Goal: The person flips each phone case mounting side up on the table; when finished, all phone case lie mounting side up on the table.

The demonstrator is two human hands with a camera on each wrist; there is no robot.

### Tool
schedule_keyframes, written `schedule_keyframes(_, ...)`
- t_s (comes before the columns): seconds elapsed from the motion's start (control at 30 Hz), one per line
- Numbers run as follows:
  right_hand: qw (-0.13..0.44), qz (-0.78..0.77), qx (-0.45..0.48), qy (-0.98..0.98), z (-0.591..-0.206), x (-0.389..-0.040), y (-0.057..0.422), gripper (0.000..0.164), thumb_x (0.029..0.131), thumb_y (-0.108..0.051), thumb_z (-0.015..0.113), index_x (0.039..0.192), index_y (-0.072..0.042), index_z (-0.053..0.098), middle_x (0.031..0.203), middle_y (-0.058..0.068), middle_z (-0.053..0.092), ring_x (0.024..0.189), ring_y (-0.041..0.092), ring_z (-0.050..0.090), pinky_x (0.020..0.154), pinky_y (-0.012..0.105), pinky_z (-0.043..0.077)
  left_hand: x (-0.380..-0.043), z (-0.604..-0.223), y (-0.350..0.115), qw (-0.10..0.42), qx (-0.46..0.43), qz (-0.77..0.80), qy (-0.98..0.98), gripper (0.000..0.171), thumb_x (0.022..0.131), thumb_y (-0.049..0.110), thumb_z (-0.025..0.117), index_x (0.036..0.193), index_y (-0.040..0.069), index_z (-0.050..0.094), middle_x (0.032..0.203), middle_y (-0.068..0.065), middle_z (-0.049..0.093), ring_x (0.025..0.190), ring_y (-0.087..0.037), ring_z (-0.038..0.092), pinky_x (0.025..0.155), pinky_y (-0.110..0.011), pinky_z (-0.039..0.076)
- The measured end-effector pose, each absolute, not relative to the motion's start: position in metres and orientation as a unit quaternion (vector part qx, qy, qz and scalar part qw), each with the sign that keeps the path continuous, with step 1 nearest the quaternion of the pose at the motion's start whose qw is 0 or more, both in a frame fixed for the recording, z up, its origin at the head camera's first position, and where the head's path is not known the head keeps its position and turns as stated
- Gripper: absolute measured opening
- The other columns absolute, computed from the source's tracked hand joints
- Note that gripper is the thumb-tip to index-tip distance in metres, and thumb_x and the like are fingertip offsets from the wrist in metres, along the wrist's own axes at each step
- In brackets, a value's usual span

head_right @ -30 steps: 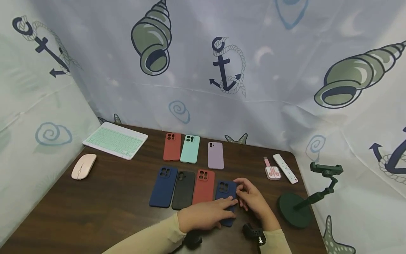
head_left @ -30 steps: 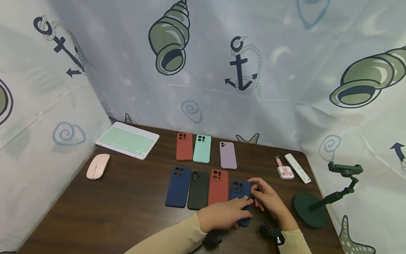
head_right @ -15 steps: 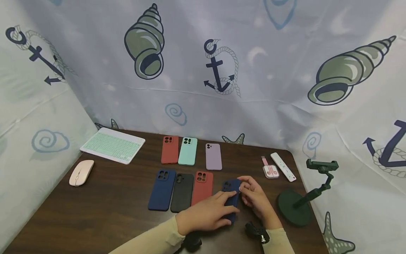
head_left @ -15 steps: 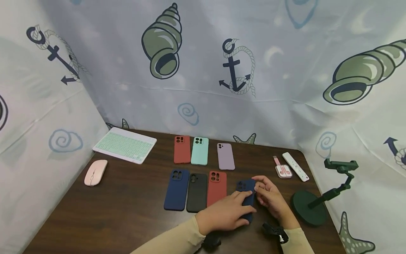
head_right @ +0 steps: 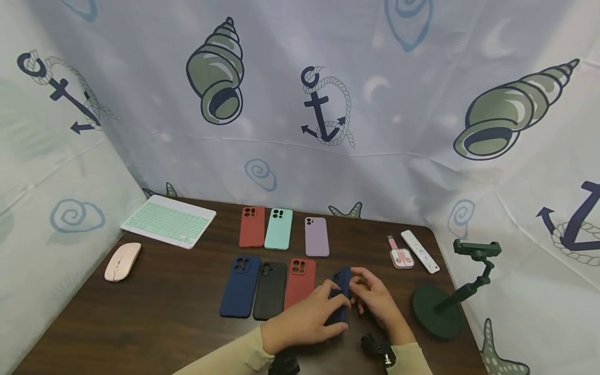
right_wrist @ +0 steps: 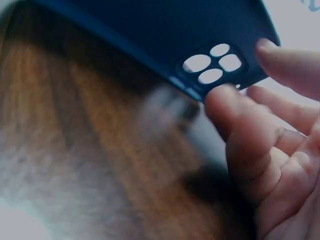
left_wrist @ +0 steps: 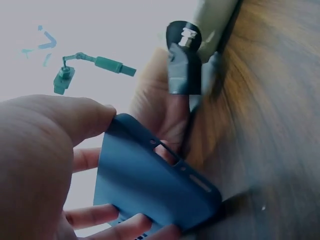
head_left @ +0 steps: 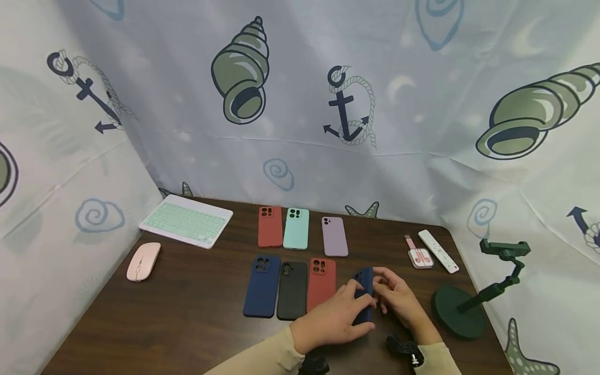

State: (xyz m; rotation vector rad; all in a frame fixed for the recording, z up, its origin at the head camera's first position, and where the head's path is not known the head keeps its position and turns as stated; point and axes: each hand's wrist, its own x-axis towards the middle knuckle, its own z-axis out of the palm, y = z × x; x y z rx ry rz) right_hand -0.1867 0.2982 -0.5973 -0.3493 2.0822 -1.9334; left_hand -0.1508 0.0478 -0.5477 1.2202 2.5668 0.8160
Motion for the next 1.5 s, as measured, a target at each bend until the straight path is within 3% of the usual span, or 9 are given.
schedule_keyframes(0.17, 0.149, -0.579, -0.095, 0.796, -0.593, -0.187, 0.291, 0.045, 0.101, -0.031, 0.064, 0.140, -0.011, 0.054, 0.115, 0.017, 0.065, 0.061, 0.018, 0.059, 0.048, 0.040, 0.053, -0.154, -0.544, 0.048, 0.109, 0.403, 0.307, 0.855, 0.043, 0.099, 0.059, 0.053, 0.136, 0.038, 0.050, 0.144, -0.005, 0.037, 0.118, -0.009, 0.054, 0.089, -0.021, 0.052)
schedule_keyframes(0.43, 0.143, -0.570, -0.085, 0.805, -0.591, -0.187, 0.289, 0.045, 0.097, -0.028, 0.069, 0.138, -0.013, 0.056, 0.106, 0.016, 0.065, 0.063, 0.018, 0.059, 0.045, 0.041, 0.053, -0.156, -0.535, 0.044, 0.156, 0.381, 0.361, 0.837, 0.037, 0.100, 0.044, 0.058, 0.135, 0.033, 0.050, 0.135, 0.000, 0.037, 0.097, -0.003, 0.057, 0.080, -0.017, 0.049)
schedule_keyframes(0.57, 0.138, -0.563, -0.070, 0.812, -0.596, -0.187, 0.288, 0.046, 0.095, -0.030, 0.072, 0.136, -0.016, 0.056, 0.103, 0.014, 0.065, 0.058, 0.017, 0.058, 0.042, 0.039, 0.051, -0.157, -0.536, 0.042, 0.161, 0.379, 0.368, 0.833, 0.043, 0.099, 0.043, 0.060, 0.139, 0.033, 0.047, 0.129, 0.001, 0.038, 0.096, -0.004, 0.056, 0.079, -0.016, 0.048)
schedule_keyframes(0.77, 0.126, -0.570, -0.034, 0.811, -0.599, -0.185, 0.284, 0.050, 0.090, -0.039, 0.076, 0.132, -0.018, 0.058, 0.100, 0.013, 0.067, 0.057, 0.019, 0.060, 0.041, 0.040, 0.051, -0.158, -0.537, 0.040, 0.195, 0.367, 0.401, 0.816, 0.056, 0.100, 0.036, 0.060, 0.150, 0.038, 0.036, 0.121, 0.001, 0.035, 0.083, 0.000, 0.053, 0.066, -0.018, 0.048)
schedule_keyframes(0.9, 0.115, -0.581, -0.018, 0.806, -0.597, -0.185, 0.280, 0.051, 0.090, -0.036, 0.077, 0.133, -0.016, 0.057, 0.102, 0.015, 0.067, 0.064, 0.024, 0.065, 0.043, 0.041, 0.052, -0.158, -0.534, 0.039, 0.205, 0.344, 0.424, 0.812, 0.055, 0.099, 0.029, 0.061, 0.150, 0.030, 0.038, 0.119, 0.000, 0.037, 0.080, 0.002, 0.052, 0.064, -0.018, 0.048)
schedule_keyframes(1.17, 0.093, -0.549, -0.012, 0.831, -0.593, -0.189, 0.276, 0.054, 0.088, -0.022, 0.080, 0.137, -0.021, 0.058, 0.097, 0.011, 0.071, 0.060, 0.021, 0.062, 0.045, 0.036, 0.051, -0.165, -0.531, 0.036, 0.200, 0.315, 0.417, 0.829, 0.077, 0.097, 0.023, 0.065, 0.162, 0.016, 0.024, 0.127, -0.001, 0.045, 0.084, 0.002, 0.053, 0.066, -0.017, 0.049)
schedule_keyframes(1.23, 0.079, -0.518, -0.005, 0.852, -0.592, -0.189, 0.276, 0.056, 0.086, -0.023, 0.082, 0.136, -0.025, 0.059, 0.092, 0.007, 0.071, 0.058, 0.018, 0.059, 0.048, 0.032, 0.050, -0.168, -0.531, 0.035, 0.181, 0.322, 0.387, 0.845, 0.077, 0.098, 0.024, 0.065, 0.162, 0.013, 0.023, 0.133, -0.003, 0.048, 0.092, 0.001, 0.055, 0.074, -0.018, 0.051)
schedule_keyframes(1.4, 0.060, -0.475, 0.029, 0.878, -0.590, -0.186, 0.278, 0.055, 0.086, -0.022, 0.081, 0.136, -0.034, 0.061, 0.085, 0.002, 0.069, 0.056, 0.018, 0.057, 0.049, 0.032, 0.049, -0.171, -0.536, 0.033, 0.106, 0.328, 0.246, 0.906, 0.075, 0.098, 0.033, 0.067, 0.160, 0.013, 0.030, 0.145, -0.002, 0.052, 0.119, -0.011, 0.051, 0.101, -0.033, 0.044)
schedule_keyframes(1.5, 0.062, -0.476, 0.048, 0.876, -0.589, -0.186, 0.279, 0.053, 0.088, -0.021, 0.078, 0.135, -0.037, 0.061, 0.085, 0.003, 0.068, 0.054, 0.022, 0.058, 0.045, 0.035, 0.049, -0.172, -0.544, 0.034, 0.081, 0.319, 0.196, 0.924, 0.078, 0.096, 0.043, 0.069, 0.160, 0.017, 0.033, 0.152, 0.000, 0.048, 0.129, -0.021, 0.045, 0.102, -0.046, 0.037)
